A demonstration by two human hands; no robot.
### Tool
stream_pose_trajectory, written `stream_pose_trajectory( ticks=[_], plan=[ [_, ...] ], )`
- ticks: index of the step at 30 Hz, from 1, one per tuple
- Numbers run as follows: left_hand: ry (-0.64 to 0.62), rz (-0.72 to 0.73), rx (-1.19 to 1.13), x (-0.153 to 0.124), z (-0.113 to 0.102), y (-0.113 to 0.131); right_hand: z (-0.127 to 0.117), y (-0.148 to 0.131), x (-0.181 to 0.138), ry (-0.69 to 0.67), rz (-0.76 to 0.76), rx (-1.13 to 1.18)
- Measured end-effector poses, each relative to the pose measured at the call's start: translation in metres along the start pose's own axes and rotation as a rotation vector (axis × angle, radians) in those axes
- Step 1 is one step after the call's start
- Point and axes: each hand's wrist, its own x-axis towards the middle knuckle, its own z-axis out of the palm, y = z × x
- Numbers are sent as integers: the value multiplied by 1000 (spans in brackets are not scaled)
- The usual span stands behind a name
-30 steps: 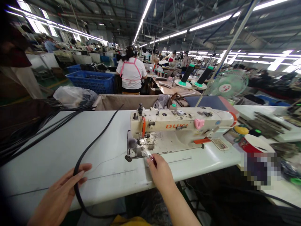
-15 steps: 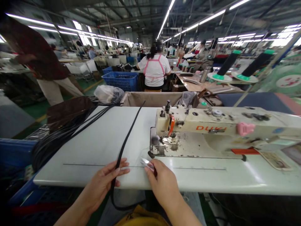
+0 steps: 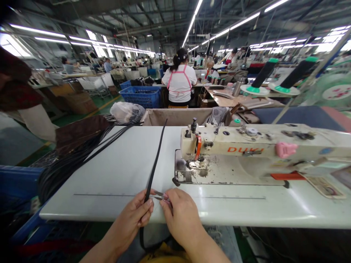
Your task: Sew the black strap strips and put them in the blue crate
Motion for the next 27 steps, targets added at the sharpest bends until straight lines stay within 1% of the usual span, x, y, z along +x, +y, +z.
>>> stream_pose_trajectory(
  ticks=[5,11,14,19,21,23,24,27],
  plan=[
    [-43,-19,-62,-2,7,3,2,-3,2,-5,-55,28],
    [-88,-36,-115,-5,12,0,9,1,6,67,-85,2],
    [-95,-44,-129,-5,13,-2,12,5,8,112,-103,-52],
    [-98,-46,-141,-6,11,-3,18,7,7,164,-157,-220],
    [-95,-53,-131,-6,10,-4,19,8,6,190,-155,-242],
    [-56,-42,-86,-5,8,-4,19,10,6,218,-125,-213],
    [-11,-23,-46,-4,6,-4,19,11,6,232,-105,-191],
    [204,77,100,3,-4,-6,17,12,5,233,-64,-147]
  ],
)
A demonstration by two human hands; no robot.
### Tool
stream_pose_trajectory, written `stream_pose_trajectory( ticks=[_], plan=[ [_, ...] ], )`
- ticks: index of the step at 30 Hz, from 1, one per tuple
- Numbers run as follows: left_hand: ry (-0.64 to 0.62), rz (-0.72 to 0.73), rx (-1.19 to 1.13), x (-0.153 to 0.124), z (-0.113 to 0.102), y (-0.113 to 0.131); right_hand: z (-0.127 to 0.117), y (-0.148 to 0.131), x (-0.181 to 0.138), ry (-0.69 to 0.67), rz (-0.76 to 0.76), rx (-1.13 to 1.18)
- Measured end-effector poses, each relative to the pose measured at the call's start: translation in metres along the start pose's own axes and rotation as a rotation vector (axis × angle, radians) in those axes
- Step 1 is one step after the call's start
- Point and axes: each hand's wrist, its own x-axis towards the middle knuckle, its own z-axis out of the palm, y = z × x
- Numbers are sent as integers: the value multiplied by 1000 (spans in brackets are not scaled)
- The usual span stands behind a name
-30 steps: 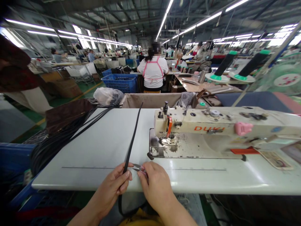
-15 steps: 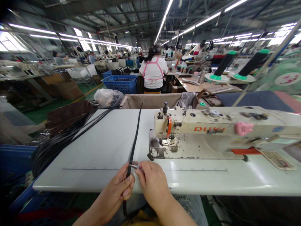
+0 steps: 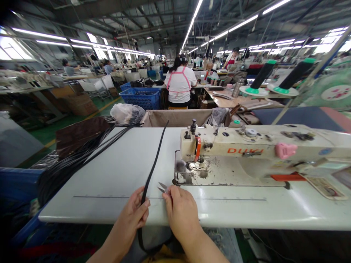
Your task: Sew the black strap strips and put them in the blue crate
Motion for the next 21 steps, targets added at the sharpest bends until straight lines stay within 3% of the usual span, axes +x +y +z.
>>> stream_pose_trajectory(
  ticks=[2,4,14,21],
  plan=[
    [121,38,69,5,-7,-3,-2,-1,-1,-29,11,20],
    [157,24,74,7,-12,-5,-2,-4,-1,-65,16,43],
    [-82,-80,-213,-14,0,6,-2,-13,1,-175,60,91],
    [-131,-84,-231,-17,1,4,-1,-12,2,-171,51,74]
  ],
)
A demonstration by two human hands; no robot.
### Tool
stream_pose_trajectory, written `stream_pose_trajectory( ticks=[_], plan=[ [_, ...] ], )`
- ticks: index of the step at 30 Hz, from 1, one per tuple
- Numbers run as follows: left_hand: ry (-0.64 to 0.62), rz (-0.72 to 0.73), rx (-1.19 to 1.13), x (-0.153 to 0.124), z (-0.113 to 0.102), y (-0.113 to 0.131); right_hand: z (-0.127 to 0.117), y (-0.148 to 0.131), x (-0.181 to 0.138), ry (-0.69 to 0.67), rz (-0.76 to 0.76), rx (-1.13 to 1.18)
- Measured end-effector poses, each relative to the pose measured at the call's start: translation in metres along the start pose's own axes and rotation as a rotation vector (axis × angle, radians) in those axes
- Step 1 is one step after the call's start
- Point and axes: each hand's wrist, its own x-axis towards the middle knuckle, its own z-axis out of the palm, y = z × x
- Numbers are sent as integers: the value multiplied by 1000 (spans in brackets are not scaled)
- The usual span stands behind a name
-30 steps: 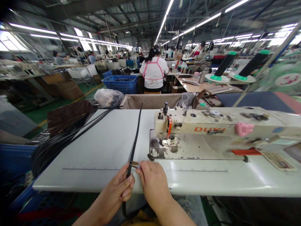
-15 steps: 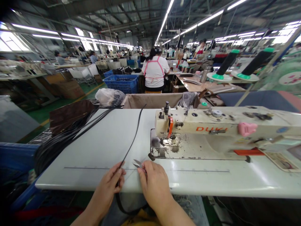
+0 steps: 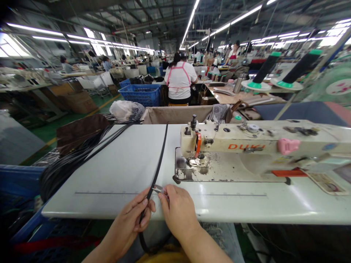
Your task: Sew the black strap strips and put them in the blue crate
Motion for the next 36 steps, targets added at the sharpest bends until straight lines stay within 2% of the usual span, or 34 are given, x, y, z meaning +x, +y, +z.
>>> stream_pose_trajectory(
  ticks=[15,30,33,36],
  plan=[
    [-7,-12,-5,-1,3,0,-3,0,-4,44,-37,4],
    [-23,-14,-30,1,2,-2,0,1,-8,33,-30,18],
    [-27,-33,-48,-1,2,-1,-1,0,-8,12,-2,66],
    [-35,-48,-65,-3,3,3,-1,-1,-7,-55,93,208]
  ],
)
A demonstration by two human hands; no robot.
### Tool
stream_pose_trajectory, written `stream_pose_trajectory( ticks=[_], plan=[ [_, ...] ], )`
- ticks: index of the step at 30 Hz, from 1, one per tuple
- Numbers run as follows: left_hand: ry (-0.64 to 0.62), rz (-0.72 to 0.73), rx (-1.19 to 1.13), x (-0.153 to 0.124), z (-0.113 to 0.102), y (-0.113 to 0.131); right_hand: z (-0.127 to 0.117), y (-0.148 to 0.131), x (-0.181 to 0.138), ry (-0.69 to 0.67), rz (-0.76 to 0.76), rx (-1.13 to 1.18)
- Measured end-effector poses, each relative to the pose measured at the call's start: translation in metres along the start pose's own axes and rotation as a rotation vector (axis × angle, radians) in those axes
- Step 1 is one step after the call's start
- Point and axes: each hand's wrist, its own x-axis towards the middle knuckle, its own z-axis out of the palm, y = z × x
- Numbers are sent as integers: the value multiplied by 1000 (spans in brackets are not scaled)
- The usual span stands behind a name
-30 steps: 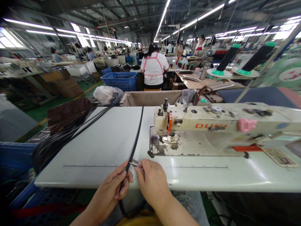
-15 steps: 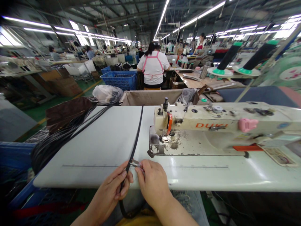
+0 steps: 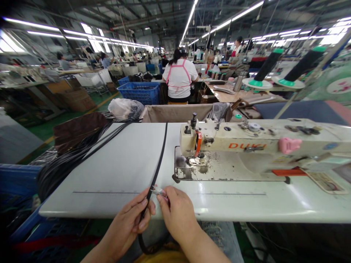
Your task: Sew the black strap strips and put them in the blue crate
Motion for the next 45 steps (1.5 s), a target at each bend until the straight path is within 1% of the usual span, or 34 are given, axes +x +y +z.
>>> stream_pose_trajectory(
  ticks=[3,6,8,10,13,16,21,24,26,29,31,33,35,37,42,45],
  plan=[
    [-18,-4,-19,-2,2,3,0,0,3,-64,124,228],
    [-46,-30,-26,-2,4,3,-2,2,6,-83,213,440],
    [-58,-36,-26,-2,5,3,-3,2,7,-62,247,481],
    [-62,-33,-11,-2,5,2,-5,1,7,-28,259,462],
    [-89,-27,56,-2,3,-1,-5,-2,7,6,221,466],
    [-132,-5,124,-1,1,-6,-3,-4,7,29,127,460],
    [-188,-18,235,-1,2,-10,0,1,8,121,-38,291],
    [-186,-27,256,-1,2,-12,2,4,8,163,-74,238],
    [-152,-20,211,1,0,-15,4,5,9,162,-27,278],
    [-93,-19,140,4,-1,-17,4,3,11,111,103,425],
    [-76,-31,124,5,0,-16,4,2,13,87,177,521],
    [-64,-40,116,5,2,-13,2,2,14,75,223,569],
    [-46,-45,100,4,5,-10,-1,4,13,85,237,544],
    [-34,-45,79,2,6,-7,-5,7,11,96,222,448],
    [-11,-36,25,-1,6,0,-11,11,2,39,111,136],
    [-12,-29,15,-3,9,2,-10,10,0,34,57,51]
  ],
)
